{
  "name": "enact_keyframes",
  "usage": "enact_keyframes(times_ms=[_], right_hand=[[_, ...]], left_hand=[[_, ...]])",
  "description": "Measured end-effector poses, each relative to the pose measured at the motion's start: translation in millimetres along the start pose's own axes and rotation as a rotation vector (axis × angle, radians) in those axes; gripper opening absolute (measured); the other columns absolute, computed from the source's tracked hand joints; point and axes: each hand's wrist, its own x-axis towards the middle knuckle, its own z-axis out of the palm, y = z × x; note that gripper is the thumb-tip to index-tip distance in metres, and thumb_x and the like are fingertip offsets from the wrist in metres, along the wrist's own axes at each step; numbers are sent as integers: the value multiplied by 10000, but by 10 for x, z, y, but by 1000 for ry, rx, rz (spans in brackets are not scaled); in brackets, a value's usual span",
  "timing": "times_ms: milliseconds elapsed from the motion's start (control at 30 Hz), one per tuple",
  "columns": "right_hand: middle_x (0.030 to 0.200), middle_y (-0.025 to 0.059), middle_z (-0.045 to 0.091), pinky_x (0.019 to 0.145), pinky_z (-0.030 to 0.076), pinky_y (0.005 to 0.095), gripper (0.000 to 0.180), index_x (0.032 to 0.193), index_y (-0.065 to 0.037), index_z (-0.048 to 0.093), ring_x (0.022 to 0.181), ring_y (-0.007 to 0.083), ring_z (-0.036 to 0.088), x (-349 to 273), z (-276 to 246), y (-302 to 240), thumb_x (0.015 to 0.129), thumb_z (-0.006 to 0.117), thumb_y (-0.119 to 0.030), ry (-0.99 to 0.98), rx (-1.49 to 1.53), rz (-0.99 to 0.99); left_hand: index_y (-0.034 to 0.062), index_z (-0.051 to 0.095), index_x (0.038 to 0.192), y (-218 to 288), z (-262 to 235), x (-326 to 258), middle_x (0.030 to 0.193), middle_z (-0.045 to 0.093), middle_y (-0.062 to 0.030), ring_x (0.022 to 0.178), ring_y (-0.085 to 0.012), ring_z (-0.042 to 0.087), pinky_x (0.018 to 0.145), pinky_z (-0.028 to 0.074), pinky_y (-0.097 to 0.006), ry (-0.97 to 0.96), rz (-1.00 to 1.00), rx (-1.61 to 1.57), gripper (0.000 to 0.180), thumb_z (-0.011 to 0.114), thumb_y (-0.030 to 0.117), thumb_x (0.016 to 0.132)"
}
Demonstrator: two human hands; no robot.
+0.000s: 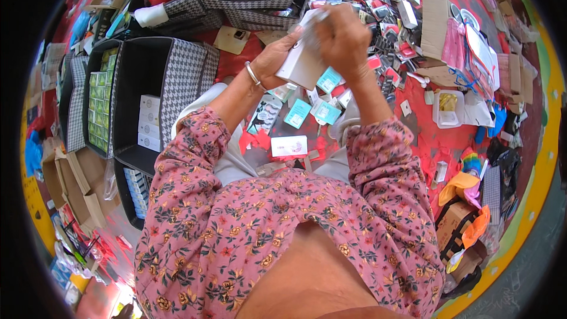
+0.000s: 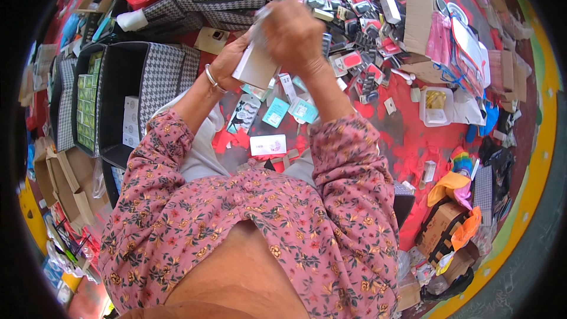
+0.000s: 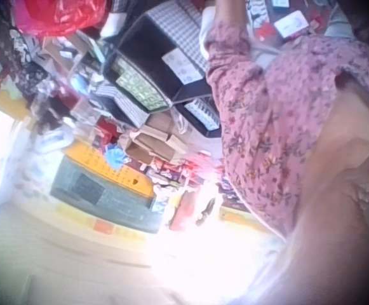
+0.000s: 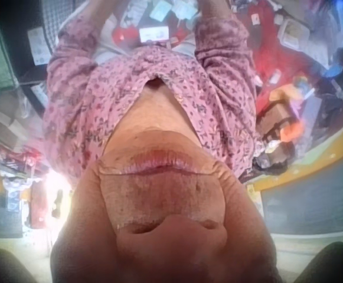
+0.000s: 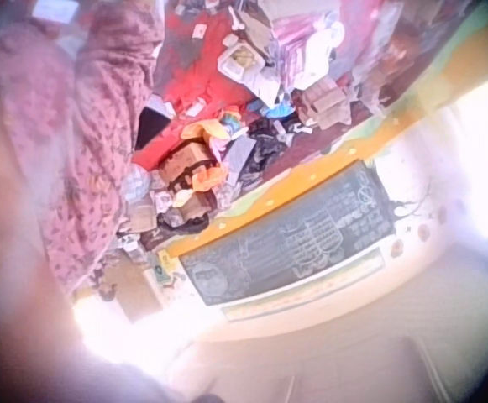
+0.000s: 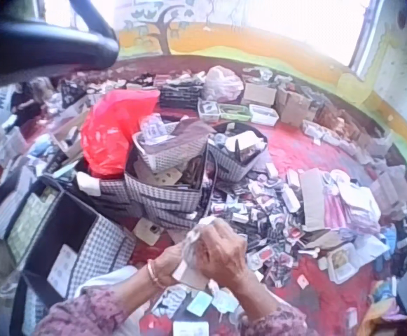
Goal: The person sits on the floor and sorts through piles of small boxes and packages, wiping some of the boxes with a cloth by hand before placing them into larger storage bins.
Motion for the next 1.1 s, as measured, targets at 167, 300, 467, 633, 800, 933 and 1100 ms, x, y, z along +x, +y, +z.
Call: enact_keyframes(times_ms=[167, 300, 467, 633, 800, 933, 1100], right_hand=[[689, 110, 581, 523, 442, 340, 151, 768, -29, 568, 588, 270, 568, -107, -175, 647, 783, 577, -179, 29, -274, 477], [636, 50, 580, 538, 409, 280, 246, 736, 6, 578, 566, 134, 512, -174, -54, 505, 798, 605, -231, 17, 341, 932], [643, 17, 553, 540, 393, 233, 252, 758, 0, 573, 599, 62, 455, -87, 90, 65, 797, 619, -244, 105, 641, 796], [659, 22, 566, 538, 398, 241, 228, 782, -6, 583, 601, 71, 472, -166, 192, -12, 797, 617, -231, -40, 562, 734], [645, 5, 571, 533, 411, 215, 166, 737, -6, 583, 582, 59, 494, -48, 94, 55, 807, 610, -154, 227, 676, 843], [704, 55, 563, 558, 442, 280, 105, 771, -63, 554, 619, 175, 559, 35, -34, -392, 744, 633, -127, -60, 409, 290], [752, 105, 525, 643, 433, 386, 170, 795, -64, 538, 745, 299, 528, -52, 193, -244, 638, 601, -62, -294, 123, -49]], left_hand=[[31, 433, 1199, -3, 81, 31, 1055, 581, -116, 899, -205, 606, 751, 513, -340, 217, 71, 151, 466, 365, 390, 910], [36, 456, 1155, 46, 126, 80, 1016, 591, -101, 889, -192, 606, 755, 509, -344, 433, 192, 320, 410, 397, 356, 905], [56, 442, 1168, 75, 110, 83, 1067, 567, -76, 954, -178, 577, 809, 488, -338, 361, 174, 271, 474, 445, 427, 873], [101, 396, 1242, 82, 117, 45, 1137, 535, -81, 1045, -215, 528, 857, 467, -370, 120, 232, 59, 669, 310, 615, 821], [109, 423, 1228, 92, 114, 42, 1152, 528, -87, 1022, -230, 534, 859, 455, -403, 253, 232, -15, 609, 313, 573, 849], [95, 441, 1197, 120, 139, -24, 1187, 503, -71, 1052, -208, 507, 930, 392, -410, 284, 132, -65, 545, 371, 519, 862], [101, 500, 1083, 19, 8, 14, 994, 593, -79, 862, -193, 603, 728, 513, -348, 264, 110, 261, 452, 327, 474, 897]])
